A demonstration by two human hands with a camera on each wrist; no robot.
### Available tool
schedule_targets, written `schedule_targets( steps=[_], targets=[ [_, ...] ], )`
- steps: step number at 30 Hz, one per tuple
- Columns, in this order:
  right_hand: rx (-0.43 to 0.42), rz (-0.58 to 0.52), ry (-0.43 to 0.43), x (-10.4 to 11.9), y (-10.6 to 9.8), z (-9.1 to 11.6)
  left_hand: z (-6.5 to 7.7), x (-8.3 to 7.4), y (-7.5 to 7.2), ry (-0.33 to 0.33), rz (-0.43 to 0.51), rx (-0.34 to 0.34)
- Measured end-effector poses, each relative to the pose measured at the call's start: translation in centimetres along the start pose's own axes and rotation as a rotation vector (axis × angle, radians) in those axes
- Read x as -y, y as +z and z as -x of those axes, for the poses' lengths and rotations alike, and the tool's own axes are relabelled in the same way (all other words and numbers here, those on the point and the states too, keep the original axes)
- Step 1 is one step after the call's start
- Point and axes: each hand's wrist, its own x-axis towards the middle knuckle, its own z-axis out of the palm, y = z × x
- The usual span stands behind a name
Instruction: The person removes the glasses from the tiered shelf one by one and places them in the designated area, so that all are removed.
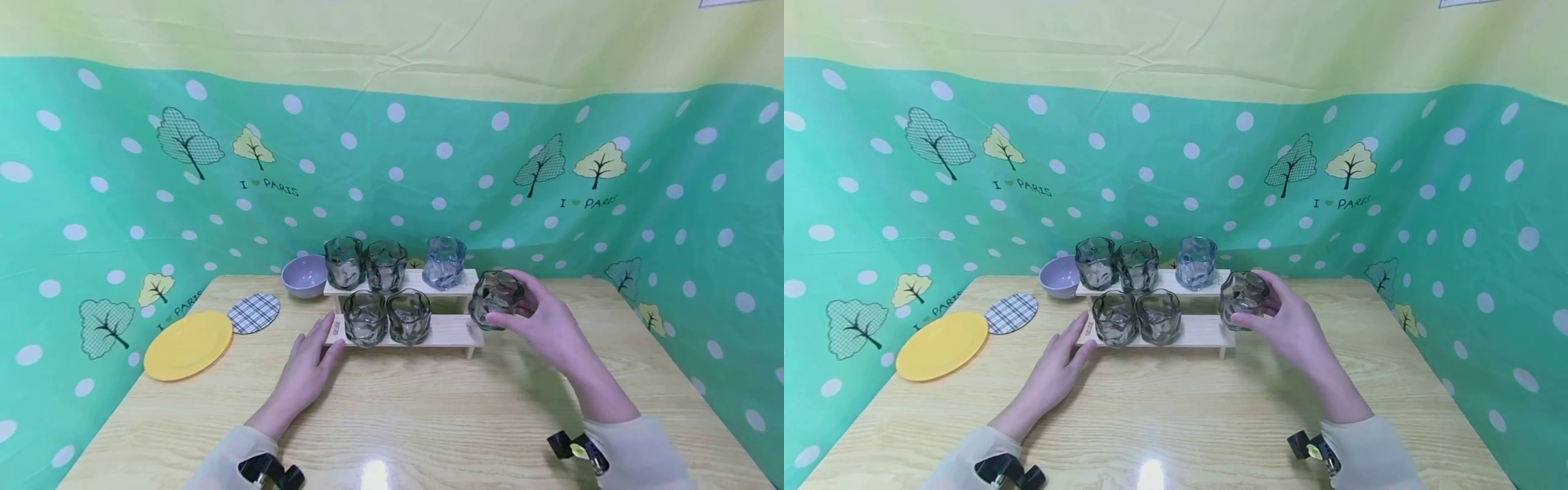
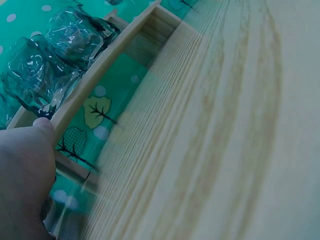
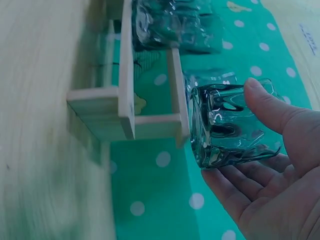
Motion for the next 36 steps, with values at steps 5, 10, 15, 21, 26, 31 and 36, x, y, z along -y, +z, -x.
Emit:
schedule_targets(
  steps=[5,10,15,21,26,31,36],
  targets=[
    [-0.033,0.007,0.020,-0.5,-1.1,-0.3,-0.1,-0.1,-0.1,-0.004,0.000,0.006],
    [-0.069,-0.026,0.034,-1.6,-1.7,-0.9,-0.2,-0.2,-0.2,-0.005,0.000,0.007],
    [-0.106,-0.053,0.044,-2.6,-1.7,-1.8,-0.3,-0.2,-0.2,-0.002,0.001,0.003],
    [-0.154,-0.103,0.049,-3.9,-1.1,-2.9,-0.3,-0.3,-0.1,-0.001,-0.001,-0.001],
    [-0.168,-0.120,0.062,-5.3,-0.4,-3.9,-0.1,-0.2,-0.1,0.002,0.000,-0.009],
    [-0.152,-0.138,0.076,-6.6,0.2,-4.7,0.1,-0.1,-0.1,-0.001,-0.002,-0.007],
    [-0.127,-0.139,0.088,-7.5,0.7,-5.1,0.1,-0.1,-0.1,-0.014,0.004,0.004]
  ],
)
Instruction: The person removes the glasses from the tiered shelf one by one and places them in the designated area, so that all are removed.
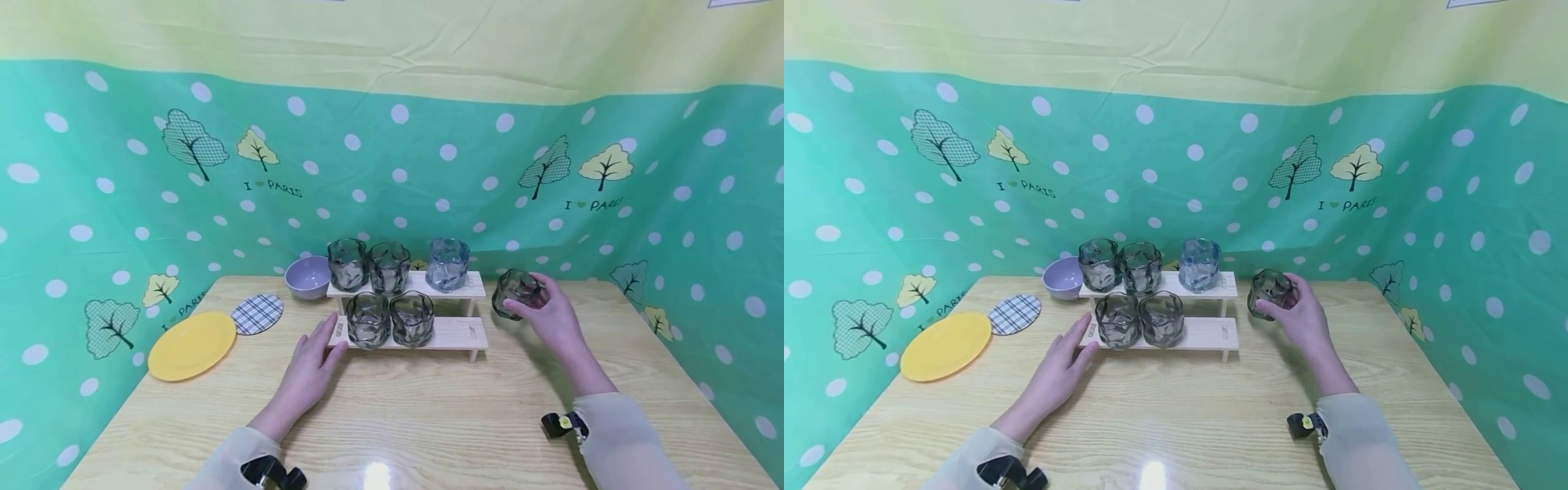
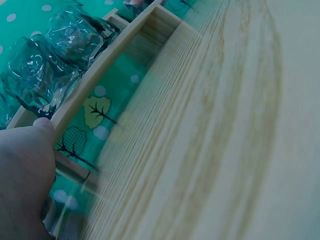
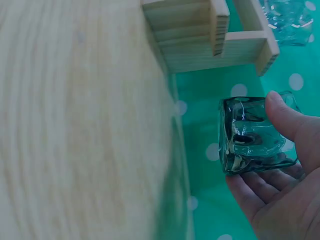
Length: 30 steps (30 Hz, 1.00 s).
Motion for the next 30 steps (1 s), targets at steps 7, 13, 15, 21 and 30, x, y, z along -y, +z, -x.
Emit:
schedule_targets(
  steps=[7,13,15,21,30],
  targets=[
    [0.035,-0.001,0.031,-1.2,0.5,-0.6,0.0,0.1,0.1,-0.003,0.006,0.005],
    [0.044,0.012,0.053,-2.1,0.4,-0.9,-0.1,0.1,0.1,-0.004,-0.002,0.007],
    [0.049,0.013,0.056,-2.3,0.4,-1.0,0.0,0.1,0.1,-0.005,-0.003,0.005],
    [0.064,-0.017,0.073,-2.7,0.6,-1.3,0.1,-0.1,0.1,0.002,-0.005,-0.007],
    [0.087,-0.067,0.098,-3.0,0.8,-1.4,0.0,-0.1,0.0,0.018,-0.009,-0.008]
  ],
)
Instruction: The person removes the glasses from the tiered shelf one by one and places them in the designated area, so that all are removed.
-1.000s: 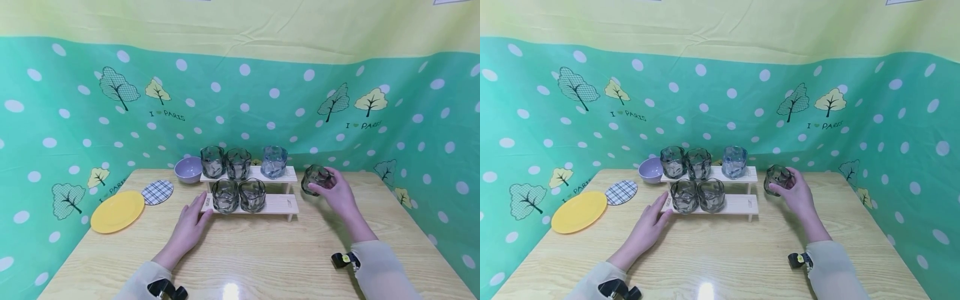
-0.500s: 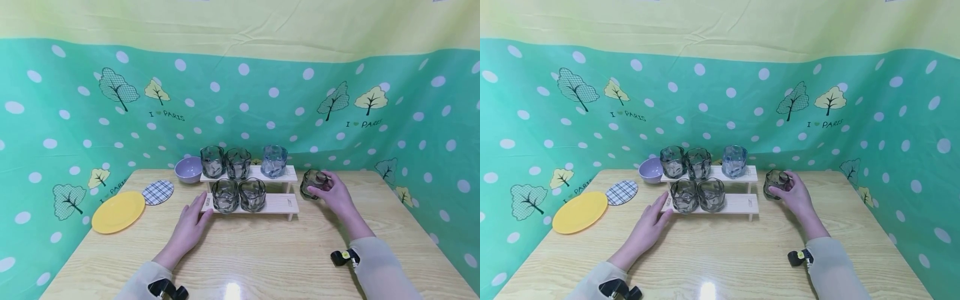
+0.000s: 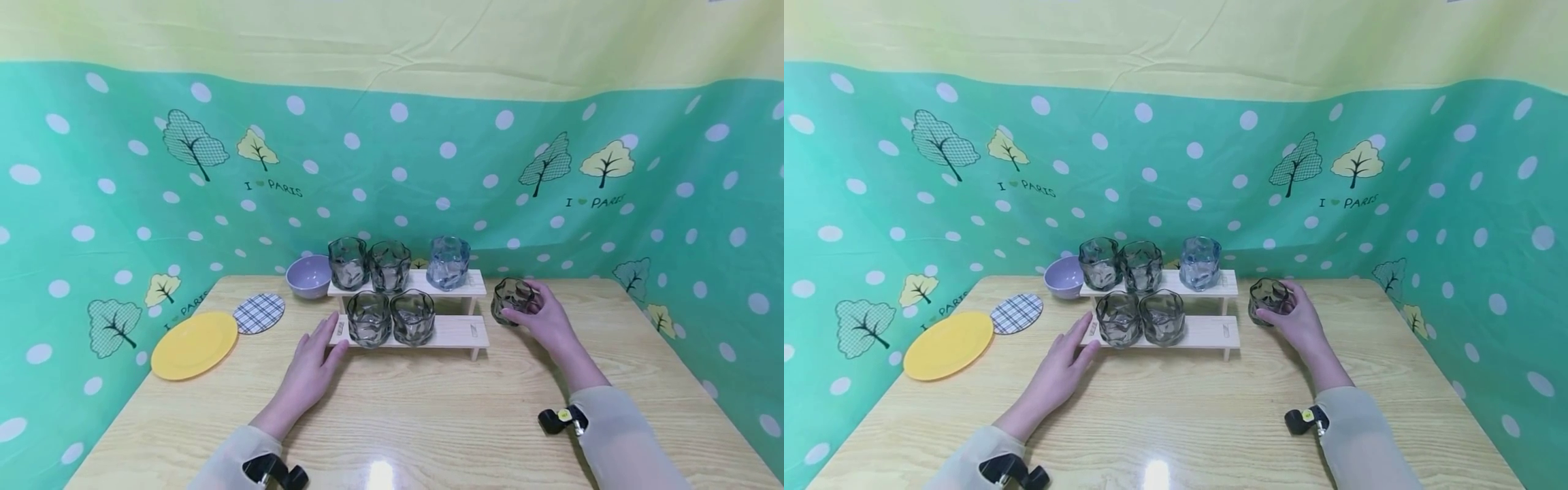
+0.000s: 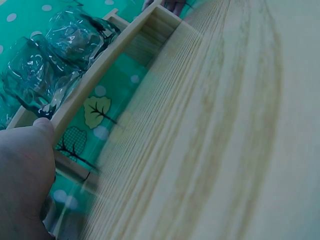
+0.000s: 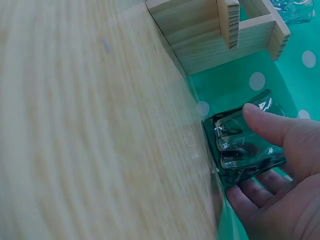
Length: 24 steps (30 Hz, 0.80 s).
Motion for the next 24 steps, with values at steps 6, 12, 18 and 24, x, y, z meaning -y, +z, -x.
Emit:
schedule_targets(
  steps=[6,12,18,24],
  targets=[
    [0.016,-0.006,0.002,-0.2,-0.1,-0.1,0.0,0.1,0.0,0.000,0.006,-0.001],
    [0.031,0.069,-0.015,0.3,-0.5,0.4,0.0,0.1,0.1,0.003,0.011,0.000],
    [0.007,0.201,-0.063,2.1,-1.2,0.9,-0.1,0.0,0.1,-0.004,0.009,0.002],
    [-0.043,0.193,-0.092,4.4,-1.0,1.8,-0.1,0.0,0.1,-0.015,0.005,0.006]
  ],
)
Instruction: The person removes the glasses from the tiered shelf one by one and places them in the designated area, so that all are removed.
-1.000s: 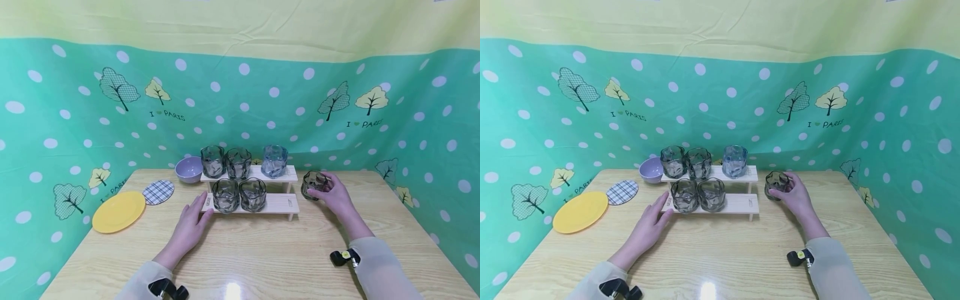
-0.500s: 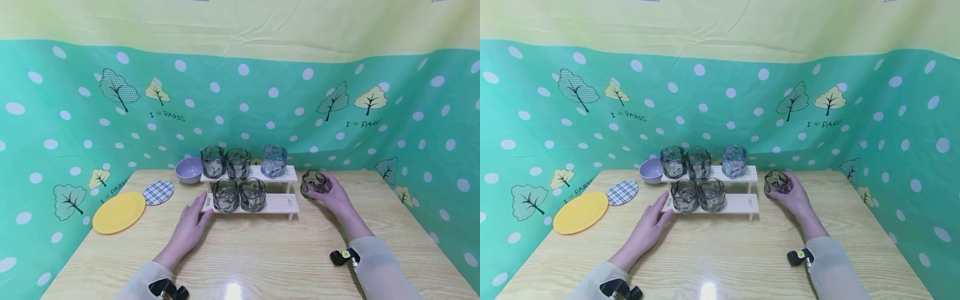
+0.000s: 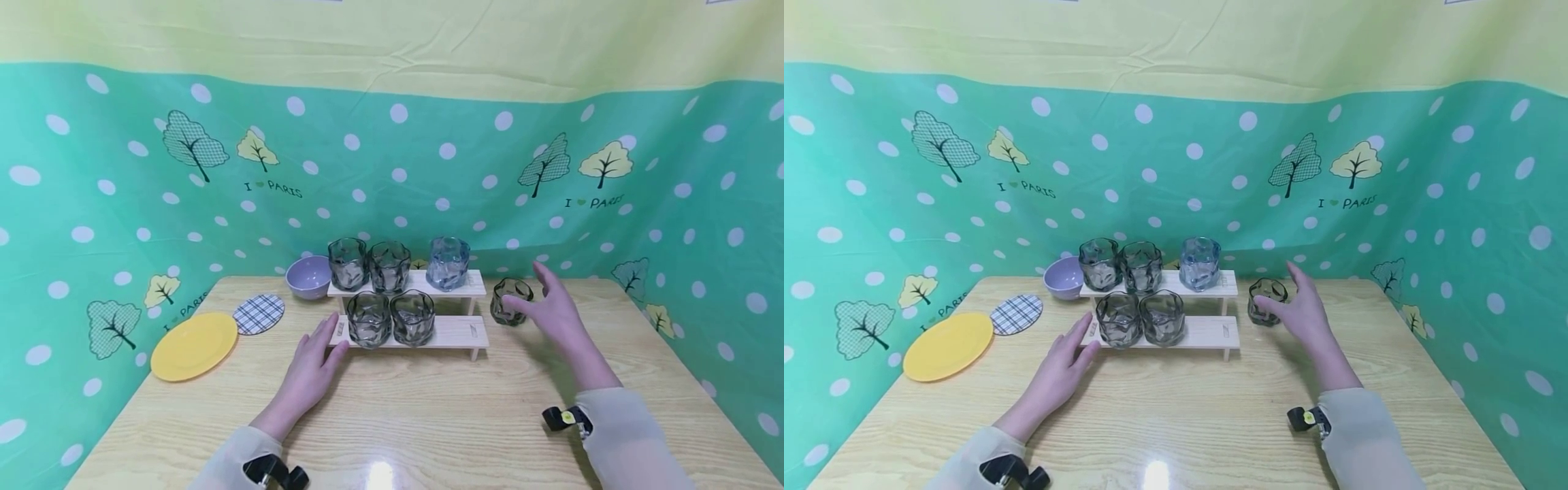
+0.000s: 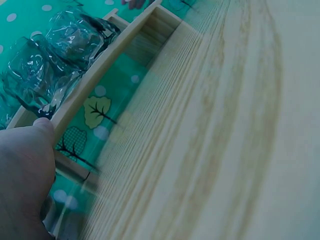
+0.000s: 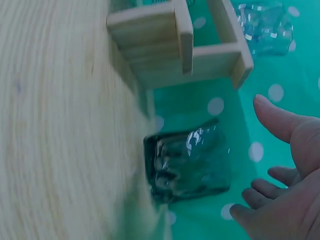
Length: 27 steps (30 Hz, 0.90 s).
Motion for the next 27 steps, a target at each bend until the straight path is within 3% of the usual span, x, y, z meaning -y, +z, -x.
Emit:
schedule_targets(
  steps=[21,27],
  targets=[
    [-0.135,-0.077,-0.151,6.8,0.5,4.0,0.1,0.1,-0.1,-0.007,-0.002,0.007],
    [-0.128,-0.102,-0.191,8.3,1.2,5.4,0.0,0.1,-0.1,0.001,-0.003,0.004]
  ],
)
